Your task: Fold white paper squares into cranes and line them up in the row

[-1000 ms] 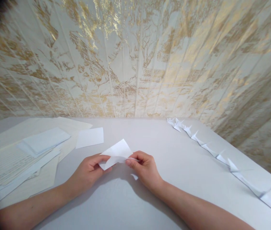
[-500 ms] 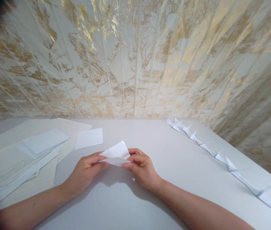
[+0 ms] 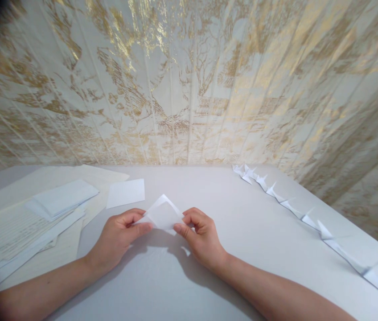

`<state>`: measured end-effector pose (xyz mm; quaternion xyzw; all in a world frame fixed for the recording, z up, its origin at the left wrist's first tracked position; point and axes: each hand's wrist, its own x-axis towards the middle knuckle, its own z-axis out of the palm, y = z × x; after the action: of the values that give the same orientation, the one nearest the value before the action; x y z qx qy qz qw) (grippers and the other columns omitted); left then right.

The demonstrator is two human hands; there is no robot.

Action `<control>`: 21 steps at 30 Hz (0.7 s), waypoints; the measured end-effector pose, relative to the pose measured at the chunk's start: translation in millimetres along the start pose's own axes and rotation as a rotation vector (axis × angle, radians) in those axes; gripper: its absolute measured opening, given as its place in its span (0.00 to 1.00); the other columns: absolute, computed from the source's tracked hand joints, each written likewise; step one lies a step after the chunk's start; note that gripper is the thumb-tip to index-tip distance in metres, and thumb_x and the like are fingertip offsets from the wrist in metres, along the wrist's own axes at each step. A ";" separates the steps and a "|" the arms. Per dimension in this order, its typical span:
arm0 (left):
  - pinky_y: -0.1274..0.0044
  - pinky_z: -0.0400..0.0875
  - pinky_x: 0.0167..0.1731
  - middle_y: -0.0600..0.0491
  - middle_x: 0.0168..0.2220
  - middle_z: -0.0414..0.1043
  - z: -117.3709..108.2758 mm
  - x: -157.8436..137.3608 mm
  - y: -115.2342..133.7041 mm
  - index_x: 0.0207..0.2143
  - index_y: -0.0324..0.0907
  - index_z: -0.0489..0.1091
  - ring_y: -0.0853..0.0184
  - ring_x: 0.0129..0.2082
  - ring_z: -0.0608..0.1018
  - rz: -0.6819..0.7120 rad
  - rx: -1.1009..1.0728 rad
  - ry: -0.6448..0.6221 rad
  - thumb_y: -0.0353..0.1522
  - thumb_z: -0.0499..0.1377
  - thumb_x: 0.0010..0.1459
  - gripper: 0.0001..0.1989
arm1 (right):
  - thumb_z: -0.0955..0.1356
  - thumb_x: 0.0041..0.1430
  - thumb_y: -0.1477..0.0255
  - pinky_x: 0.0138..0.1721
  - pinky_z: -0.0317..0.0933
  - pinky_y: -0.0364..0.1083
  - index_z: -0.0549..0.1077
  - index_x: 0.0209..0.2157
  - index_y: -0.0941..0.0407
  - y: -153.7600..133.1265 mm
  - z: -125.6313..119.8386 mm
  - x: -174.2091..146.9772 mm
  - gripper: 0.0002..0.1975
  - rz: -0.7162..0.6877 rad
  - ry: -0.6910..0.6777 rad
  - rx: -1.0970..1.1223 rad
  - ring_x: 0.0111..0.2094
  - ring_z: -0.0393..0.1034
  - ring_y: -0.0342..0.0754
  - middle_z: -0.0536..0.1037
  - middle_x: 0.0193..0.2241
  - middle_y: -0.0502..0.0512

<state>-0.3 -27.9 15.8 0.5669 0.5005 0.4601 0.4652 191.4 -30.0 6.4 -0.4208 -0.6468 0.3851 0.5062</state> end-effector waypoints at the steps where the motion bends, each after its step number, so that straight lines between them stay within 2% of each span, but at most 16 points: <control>1: 0.79 0.63 0.24 0.53 0.27 0.69 0.1 -0.1 -0.2 0.15 0.38 0.63 0.69 0.26 0.70 0.003 -0.011 -0.008 0.33 0.61 0.44 0.12 | 0.68 0.49 0.65 0.25 0.53 0.42 0.64 0.16 0.57 -0.2 0.1 -0.4 0.15 0.002 0.005 -0.015 0.25 0.59 0.42 0.67 0.23 0.51; 7: 0.79 0.62 0.27 0.53 0.29 0.69 2.4 -3.1 -2.8 0.14 0.39 0.56 0.70 0.27 0.69 0.047 -0.147 -0.061 0.32 0.61 0.45 0.16 | 0.66 0.50 0.63 0.21 0.50 0.41 0.59 0.17 0.56 0.3 3.7 -4.5 0.17 0.100 0.018 -0.031 0.20 0.54 0.40 0.63 0.18 0.48; 12: 0.80 0.60 0.26 0.55 0.26 0.68 3.0 -5.7 -7.5 0.15 0.40 0.53 0.72 0.26 0.68 0.066 -0.217 -0.072 0.31 0.61 0.45 0.18 | 0.65 0.53 0.66 0.22 0.51 0.40 0.58 0.17 0.56 2.1 5.0 -7.6 0.16 -0.002 0.028 -0.162 0.20 0.55 0.40 0.63 0.17 0.48; 14: 0.81 0.59 0.24 0.57 0.23 0.67 2.2 -5.2 -6.8 0.17 0.40 0.54 0.73 0.23 0.67 0.048 -0.198 -0.071 0.31 0.61 0.45 0.16 | 0.64 0.54 0.67 0.21 0.51 0.40 0.58 0.17 0.56 2.8 4.8 -8.2 0.15 -0.079 0.034 -0.219 0.20 0.54 0.39 0.62 0.17 0.47; 16: 0.81 0.60 0.23 0.59 0.22 0.67 1.1 -4.0 -3.2 0.24 0.41 0.60 0.73 0.22 0.67 0.023 -0.152 -0.099 0.30 0.61 0.45 0.09 | 0.63 0.54 0.68 0.21 0.51 0.39 0.58 0.17 0.56 3.2 4.2 -8.4 0.15 -0.147 0.032 -0.269 0.20 0.54 0.39 0.62 0.17 0.47; 17: 0.81 0.60 0.24 0.59 0.23 0.68 0.4 -3.2 -0.5 0.30 0.41 0.62 0.72 0.22 0.68 0.016 -0.113 -0.124 0.30 0.60 0.45 0.09 | 0.63 0.55 0.68 0.21 0.52 0.39 0.58 0.17 0.56 3.1 3.8 -8.5 0.15 -0.170 0.026 -0.290 0.20 0.55 0.39 0.62 0.17 0.47; 19: 0.79 0.62 0.27 0.58 0.24 0.70 -0.7 -2.0 5.8 0.39 0.41 0.64 0.70 0.25 0.70 0.021 0.005 -0.175 0.29 0.59 0.45 0.16 | 0.63 0.55 0.69 0.22 0.53 0.39 0.58 0.18 0.56 2.5 3.2 -8.7 0.15 -0.195 0.000 -0.327 0.20 0.56 0.39 0.63 0.17 0.47; 21: 0.78 0.63 0.31 0.54 0.28 0.72 -1.5 -1.6 11.2 0.36 0.40 0.68 0.67 0.30 0.72 0.047 0.130 -0.212 0.29 0.58 0.46 0.12 | 0.63 0.56 0.69 0.22 0.54 0.39 0.58 0.18 0.56 1.2 3.0 -9.1 0.15 -0.217 -0.027 -0.356 0.20 0.57 0.40 0.64 0.18 0.48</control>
<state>-0.3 -30.1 27.0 0.6529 0.4640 0.3747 0.4669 189.9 -38.3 1.7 -0.4263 -0.7528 0.2137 0.4538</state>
